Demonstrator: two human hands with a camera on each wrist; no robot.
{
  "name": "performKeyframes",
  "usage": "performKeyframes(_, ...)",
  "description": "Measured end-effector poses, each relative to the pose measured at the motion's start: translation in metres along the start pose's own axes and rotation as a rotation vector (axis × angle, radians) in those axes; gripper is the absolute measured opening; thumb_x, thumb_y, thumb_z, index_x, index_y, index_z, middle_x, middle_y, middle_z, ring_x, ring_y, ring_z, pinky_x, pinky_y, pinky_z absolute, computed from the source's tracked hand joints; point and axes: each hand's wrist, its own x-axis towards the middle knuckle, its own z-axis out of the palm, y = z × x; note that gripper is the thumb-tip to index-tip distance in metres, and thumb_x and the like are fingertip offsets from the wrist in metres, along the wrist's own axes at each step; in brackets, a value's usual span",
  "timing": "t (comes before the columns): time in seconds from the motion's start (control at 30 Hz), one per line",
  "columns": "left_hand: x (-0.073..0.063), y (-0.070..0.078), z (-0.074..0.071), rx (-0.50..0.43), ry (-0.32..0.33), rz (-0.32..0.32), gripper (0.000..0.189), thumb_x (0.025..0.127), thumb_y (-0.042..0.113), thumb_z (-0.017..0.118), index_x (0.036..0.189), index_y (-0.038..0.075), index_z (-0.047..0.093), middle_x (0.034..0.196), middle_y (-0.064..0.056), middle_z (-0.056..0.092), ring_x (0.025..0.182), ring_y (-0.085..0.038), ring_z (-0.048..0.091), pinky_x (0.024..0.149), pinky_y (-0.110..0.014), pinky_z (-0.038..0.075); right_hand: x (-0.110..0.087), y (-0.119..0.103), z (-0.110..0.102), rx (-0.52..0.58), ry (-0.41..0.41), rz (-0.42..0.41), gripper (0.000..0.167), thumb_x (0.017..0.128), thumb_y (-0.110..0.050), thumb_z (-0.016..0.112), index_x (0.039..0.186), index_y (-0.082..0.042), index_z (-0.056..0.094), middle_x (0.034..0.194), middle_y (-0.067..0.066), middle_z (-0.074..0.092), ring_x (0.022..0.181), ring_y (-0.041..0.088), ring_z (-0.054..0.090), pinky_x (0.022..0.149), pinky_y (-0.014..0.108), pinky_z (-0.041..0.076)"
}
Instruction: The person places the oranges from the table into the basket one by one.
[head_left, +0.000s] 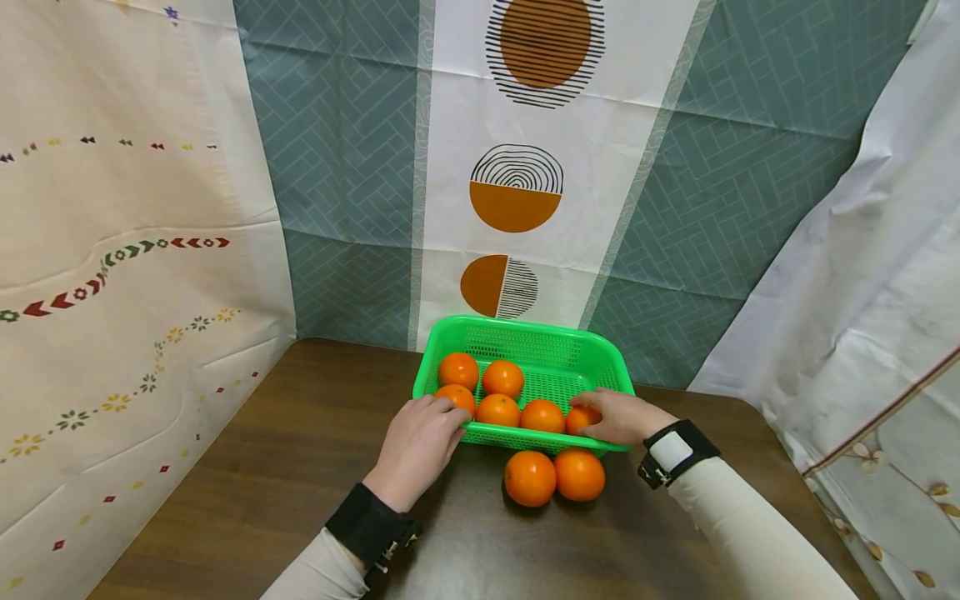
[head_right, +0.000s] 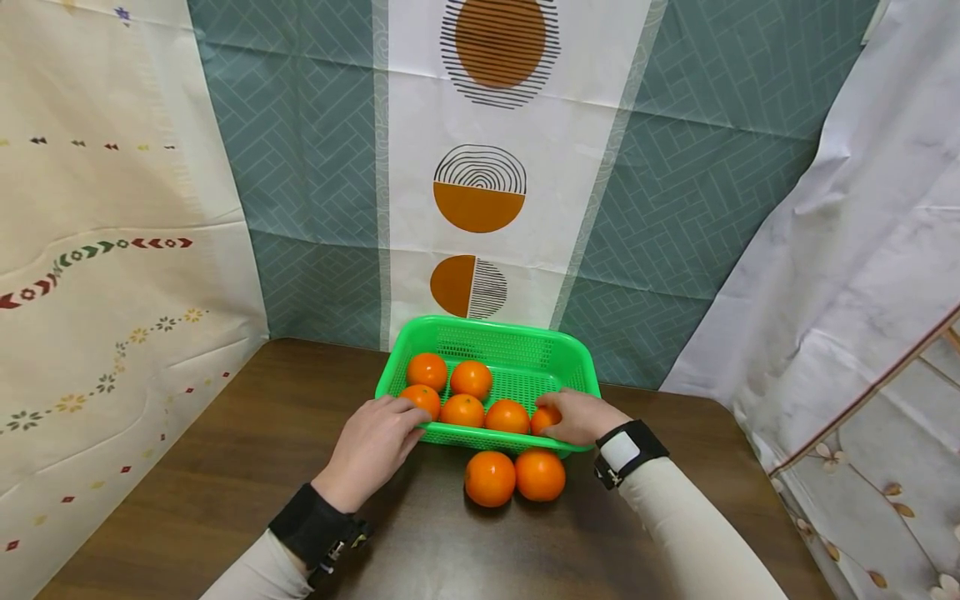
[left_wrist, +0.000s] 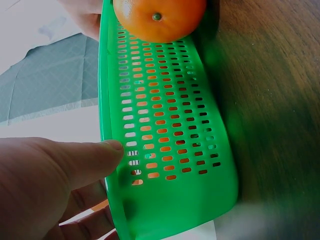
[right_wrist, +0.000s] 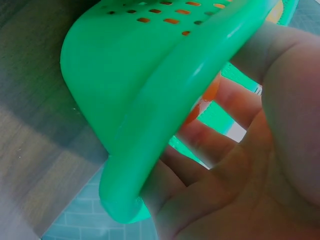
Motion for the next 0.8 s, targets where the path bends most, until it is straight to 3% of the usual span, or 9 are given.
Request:
performKeyframes(0.5, -0.0005, 0.0002, 0.0016, 0.001, 0.023, 0.011, 0.017, 0.090, 0.014, 0.094, 0.100, 0.017, 0.081, 0.096, 0.002, 0.073, 0.088, -0.025, 0.066, 0.079, -0.040, 0.056, 0.0023, -0.0006, -0.0038, -0.012, -0.068, -0.007, 0.051, 0.103, -0.025, 0.077, 0.146, 0.000, 0.066, 0.144, 0.023, 0.064, 0.134, 0.042, 0.060, 0.113, 0.059, 0.049)
performKeyframes(0.8, -0.0005, -0.0002, 0.0020, -0.001, 0.023, 0.013, 0.017, 0.090, 0.014, 0.094, 0.100, 0.017, 0.080, 0.096, 0.002, 0.072, 0.087, -0.025, 0.065, 0.078, -0.039, 0.056, 0.0031, 0.0008, -0.0025, -0.001, -0.078, -0.007, 0.052, 0.105, -0.025, 0.076, 0.149, 0.000, 0.064, 0.147, 0.024, 0.063, 0.139, 0.045, 0.057, 0.115, 0.061, 0.047)
